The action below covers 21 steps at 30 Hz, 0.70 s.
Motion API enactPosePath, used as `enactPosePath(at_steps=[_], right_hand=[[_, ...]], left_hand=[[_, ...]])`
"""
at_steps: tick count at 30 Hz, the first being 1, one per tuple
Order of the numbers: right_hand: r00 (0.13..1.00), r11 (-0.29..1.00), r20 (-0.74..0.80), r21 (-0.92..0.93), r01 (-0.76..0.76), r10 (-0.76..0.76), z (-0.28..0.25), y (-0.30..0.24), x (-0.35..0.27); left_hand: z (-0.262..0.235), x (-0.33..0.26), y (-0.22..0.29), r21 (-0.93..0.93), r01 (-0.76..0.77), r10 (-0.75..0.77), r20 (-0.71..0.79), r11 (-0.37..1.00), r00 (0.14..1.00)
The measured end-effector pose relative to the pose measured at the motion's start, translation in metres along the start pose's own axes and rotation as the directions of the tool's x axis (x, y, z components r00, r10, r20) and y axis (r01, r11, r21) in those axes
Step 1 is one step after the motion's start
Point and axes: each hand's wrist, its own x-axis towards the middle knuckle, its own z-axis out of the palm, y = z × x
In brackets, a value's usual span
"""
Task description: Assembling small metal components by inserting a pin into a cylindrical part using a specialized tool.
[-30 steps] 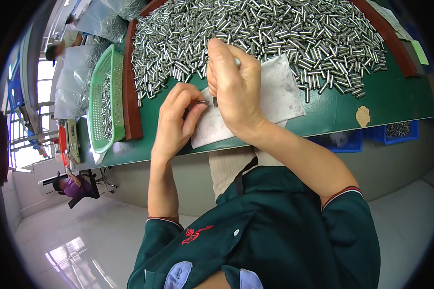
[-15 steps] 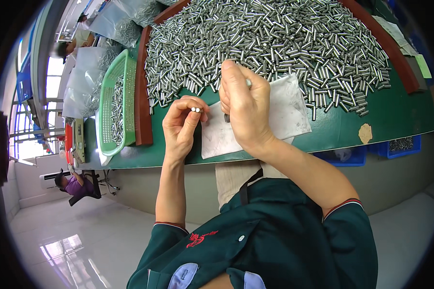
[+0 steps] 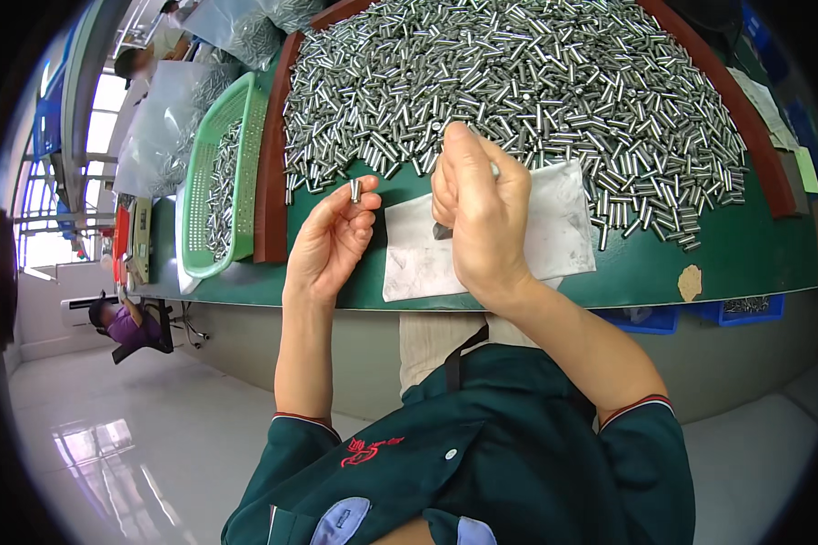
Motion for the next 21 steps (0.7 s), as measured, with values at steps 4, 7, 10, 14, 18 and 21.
enactPosePath(at_steps=[4, 7, 10, 14, 18, 21], right_hand=[[1.0, 1.0, 0.003, 0.017, -0.011, 0.011, -0.0005, 0.0024, 0.001], [1.0, 1.0, 0.013, 0.012, -0.011, 0.011, 0.0003, 0.0021, 0.001], [1.0, 1.0, 0.01, 0.018, -0.02, 0.02, -0.0001, 0.0021, 0.0012], [1.0, 0.999, 0.004, 0.02, -0.025, 0.025, 0.0001, 0.0023, 0.0012], [1.0, 0.999, 0.009, 0.025, -0.029, 0.029, -0.0014, 0.0028, 0.0016], [1.0, 0.999, 0.001, 0.019, -0.03, 0.03, -0.0003, 0.0027, 0.0016]], left_hand=[[-0.0001, 0.0003, 0.0007, 0.009, 0.002, -0.001, -0.017, 1.0, 1.0], [0.0006, 0.0002, 0.0018, 0.001, 0.004, -0.004, -0.027, 1.0, 1.0], [-0.0018, 0.0015, 0.0015, -0.057, 0.018, -0.019, -0.009, 0.998, 1.0], [-0.0037, 0.0019, 0.0024, -0.111, 0.034, -0.031, 0.031, 0.993, 0.999], [-0.0047, 0.0018, 0.0037, -0.156, 0.057, -0.051, 0.044, 0.986, 0.998], [-0.0046, 0.0032, 0.0062, -0.176, 0.047, -0.034, 0.08, 0.983, 0.996]])
